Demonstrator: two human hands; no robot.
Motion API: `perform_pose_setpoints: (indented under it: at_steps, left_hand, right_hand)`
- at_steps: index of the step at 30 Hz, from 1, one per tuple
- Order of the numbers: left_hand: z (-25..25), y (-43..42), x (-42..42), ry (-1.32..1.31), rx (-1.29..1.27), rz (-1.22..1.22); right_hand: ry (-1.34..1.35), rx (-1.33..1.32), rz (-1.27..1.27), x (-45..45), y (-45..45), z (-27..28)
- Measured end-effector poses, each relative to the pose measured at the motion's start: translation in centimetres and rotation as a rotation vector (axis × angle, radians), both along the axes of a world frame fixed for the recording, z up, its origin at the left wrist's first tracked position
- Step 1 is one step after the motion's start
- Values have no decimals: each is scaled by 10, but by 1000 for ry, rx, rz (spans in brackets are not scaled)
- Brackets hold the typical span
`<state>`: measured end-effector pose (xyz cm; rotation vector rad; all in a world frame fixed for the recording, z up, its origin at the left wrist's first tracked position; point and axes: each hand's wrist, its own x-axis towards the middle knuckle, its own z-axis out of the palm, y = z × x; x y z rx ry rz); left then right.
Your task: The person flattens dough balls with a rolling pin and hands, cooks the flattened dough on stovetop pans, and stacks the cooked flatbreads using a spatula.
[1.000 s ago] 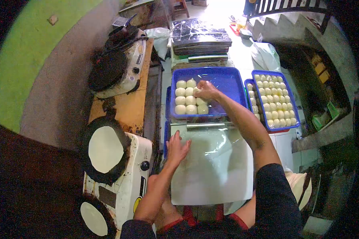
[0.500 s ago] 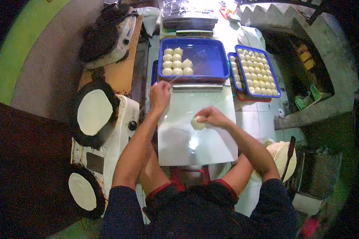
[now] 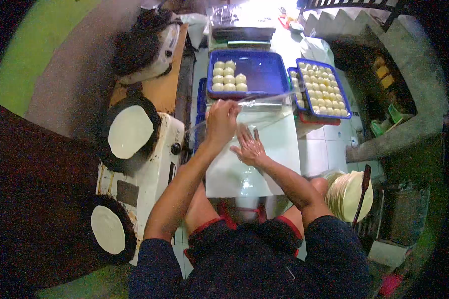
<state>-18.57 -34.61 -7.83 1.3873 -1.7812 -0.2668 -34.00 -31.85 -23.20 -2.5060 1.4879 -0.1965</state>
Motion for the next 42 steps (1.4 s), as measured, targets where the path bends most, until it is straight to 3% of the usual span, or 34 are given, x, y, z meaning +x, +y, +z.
perform_pose_setpoints:
  at_steps: [2,3,5,7,10,13,14,15,16,17,18,19,21,22,23,25,28,30,32,34,37,39,42]
  left_hand:
    - [0,7,4,-43,-41,-39]
    - [6,18,0,38,-56,-38]
    - [7,34,-2,3,-38,-38]
    - [3,49,-2,-7,4,-77]
    - [-25,70,-1,-67,-31,-109]
    - [-40,108,-3,-81,92,-163]
    - [-54,121,-5,-68,21,-186]
    - [-70,132,-6,-95,73,-220]
    - [-86,144,-8,-123,131,-253]
    - [-97,160,-13,-144,139,-241]
    - [-110,173,-20,-164,140,-229]
    - [-137,185,-25,-263,95,-213]
    - [-171,200,-32,-293,204,-224]
    - [-180,205,-34,-313,256,-230]
    - [-188,211,-36,-324,278,-231]
    - [-196,217,-37,-347,324,-227]
    - [-181,221,-36,-342,367,-236]
    - [-180,222,-36,-303,386,-233]
    - [-183,223,-40,-271,430,-232]
    - [-193,222,-39,-279,488,-239]
    - [-179,222,-39,-210,460,-238]
    - [-157,220,-38,-178,455,-244]
    - [-165,216,-34,-155,432,-284]
  right_hand:
    - [-25,-65,-23,-8,14,-21]
    - [-30,64,-21,-13,32,-7]
    - [-64,78,-4,-26,64,-3]
    - [-70,65,32,-33,61,2]
    - [-108,231,116,-44,41,-3]
    - [-176,405,62,-98,13,27]
    - [-365,91,-71,-137,-1,-42]
    - [-240,2,-47,-177,-30,-45]
    - [-88,281,-380,-189,-48,18]
    - [-473,0,-361,-218,-61,9]
    - [-527,86,-336,-215,-72,48]
    - [-382,-2,-299,-210,-92,54]
    - [-423,6,-147,-168,-122,41]
    - [-208,103,-52,-136,-150,25]
    - [-161,-51,61,-103,-155,12]
    - [82,-82,-39,-39,-150,3]
    - [-26,7,-64,-7,-114,21]
    - [-55,51,62,-8,-73,27]
    - [-82,-204,124,-14,-7,-5]
    - [-116,-212,92,-19,63,14]
    - [-64,-350,-6,-14,70,8]
    - [-59,-308,-95,-5,33,15]
    - [-100,-292,-138,-1,25,17]
